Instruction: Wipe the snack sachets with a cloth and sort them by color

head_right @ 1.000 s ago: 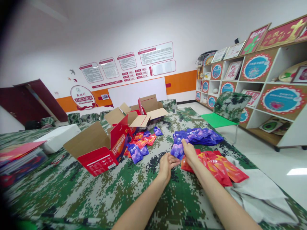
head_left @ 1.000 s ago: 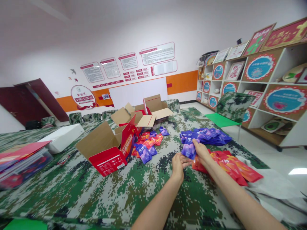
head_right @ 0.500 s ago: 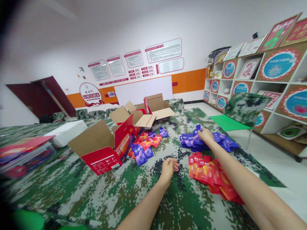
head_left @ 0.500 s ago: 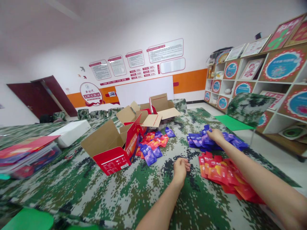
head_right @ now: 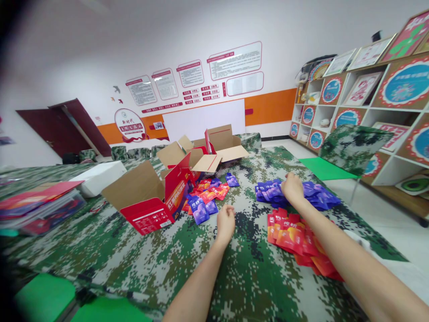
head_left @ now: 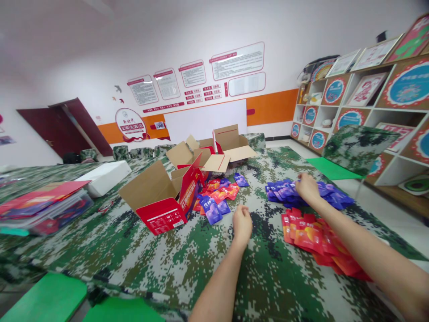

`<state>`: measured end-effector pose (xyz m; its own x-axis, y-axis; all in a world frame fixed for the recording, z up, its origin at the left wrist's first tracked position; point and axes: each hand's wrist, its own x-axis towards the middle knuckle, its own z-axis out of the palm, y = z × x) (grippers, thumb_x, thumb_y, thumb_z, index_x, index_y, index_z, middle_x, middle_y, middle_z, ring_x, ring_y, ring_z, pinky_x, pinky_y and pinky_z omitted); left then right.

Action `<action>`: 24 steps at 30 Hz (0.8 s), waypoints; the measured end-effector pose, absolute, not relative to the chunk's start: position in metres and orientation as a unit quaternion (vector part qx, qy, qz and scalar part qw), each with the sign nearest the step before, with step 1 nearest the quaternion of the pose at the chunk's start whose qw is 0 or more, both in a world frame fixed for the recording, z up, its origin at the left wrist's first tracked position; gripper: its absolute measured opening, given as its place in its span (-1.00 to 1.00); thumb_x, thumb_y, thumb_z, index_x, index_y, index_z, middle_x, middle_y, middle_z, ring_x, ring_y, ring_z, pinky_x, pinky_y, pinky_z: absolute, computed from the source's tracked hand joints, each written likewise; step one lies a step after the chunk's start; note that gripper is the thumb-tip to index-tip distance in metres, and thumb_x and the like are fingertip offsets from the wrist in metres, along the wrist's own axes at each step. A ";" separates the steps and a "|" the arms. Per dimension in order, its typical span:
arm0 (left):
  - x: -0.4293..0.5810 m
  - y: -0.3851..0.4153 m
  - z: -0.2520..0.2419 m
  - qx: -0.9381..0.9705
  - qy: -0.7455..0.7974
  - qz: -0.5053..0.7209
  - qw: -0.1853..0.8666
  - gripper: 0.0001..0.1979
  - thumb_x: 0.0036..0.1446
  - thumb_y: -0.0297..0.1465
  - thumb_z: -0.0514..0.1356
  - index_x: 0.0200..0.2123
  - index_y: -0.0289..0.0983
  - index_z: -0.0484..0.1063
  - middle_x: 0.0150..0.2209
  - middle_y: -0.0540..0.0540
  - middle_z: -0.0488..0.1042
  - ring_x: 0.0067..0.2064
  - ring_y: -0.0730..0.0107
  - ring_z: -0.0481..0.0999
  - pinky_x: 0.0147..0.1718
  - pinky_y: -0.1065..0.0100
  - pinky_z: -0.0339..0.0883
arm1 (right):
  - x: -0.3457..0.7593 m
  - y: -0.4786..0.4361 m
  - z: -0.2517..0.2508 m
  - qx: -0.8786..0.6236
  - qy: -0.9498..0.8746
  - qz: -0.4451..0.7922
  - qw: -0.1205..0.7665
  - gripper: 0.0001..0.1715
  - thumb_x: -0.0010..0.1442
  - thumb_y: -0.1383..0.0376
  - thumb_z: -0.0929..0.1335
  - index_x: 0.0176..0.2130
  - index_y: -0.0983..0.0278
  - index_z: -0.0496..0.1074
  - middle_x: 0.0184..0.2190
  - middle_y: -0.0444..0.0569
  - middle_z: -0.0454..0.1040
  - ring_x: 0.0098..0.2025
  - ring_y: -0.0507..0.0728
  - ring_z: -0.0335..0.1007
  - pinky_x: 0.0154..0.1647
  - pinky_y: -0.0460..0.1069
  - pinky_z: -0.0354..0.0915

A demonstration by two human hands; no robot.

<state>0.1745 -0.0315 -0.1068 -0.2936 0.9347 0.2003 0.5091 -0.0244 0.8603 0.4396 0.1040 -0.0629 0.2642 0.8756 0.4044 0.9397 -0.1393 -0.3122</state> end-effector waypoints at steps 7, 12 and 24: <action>0.102 -0.034 -0.096 0.360 0.883 0.288 -0.085 -0.46 0.04 -0.39 0.08 0.08 -0.45 0.04 0.03 -0.44 0.21 0.05 -0.03 0.23 -0.11 0.05 0.17 | 0.400 0.039 -0.058 -0.672 -0.662 -0.036 0.330 -0.72 0.05 0.34 0.20 -0.20 0.34 0.31 -0.34 0.07 0.41 -0.27 0.15 0.33 -0.25 -0.02 0.18; 0.098 -0.035 -0.101 0.346 0.885 0.307 -0.058 -0.57 0.11 -0.55 -0.10 0.07 -0.53 0.05 -0.11 -0.44 0.30 -0.09 0.07 0.36 -0.25 0.21 0.28 | 0.369 -0.012 -0.070 -0.637 -0.657 0.135 0.381 -0.77 -0.01 0.34 0.25 -0.25 0.26 0.31 -0.43 -0.07 0.39 -0.38 0.09 0.31 -0.31 -0.04 0.18; 0.177 -0.085 -0.095 0.454 0.565 0.528 0.442 -0.75 -0.06 -0.45 0.15 -0.23 -0.34 0.29 -0.32 -0.08 0.44 -0.31 0.42 0.42 -0.28 0.42 0.27 | 0.309 -0.075 -0.096 -0.523 -0.477 0.564 0.425 -0.69 0.05 0.09 0.27 -0.32 0.28 0.35 -0.49 -0.02 0.48 -0.43 0.08 0.43 -0.37 0.00 0.35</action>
<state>0.1771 -0.0846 -0.0953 -0.1963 0.9803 -0.0203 0.0457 0.0298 0.9985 0.3092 -0.0750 -0.0964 -0.0924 0.9783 -0.1854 0.0197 -0.1844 -0.9827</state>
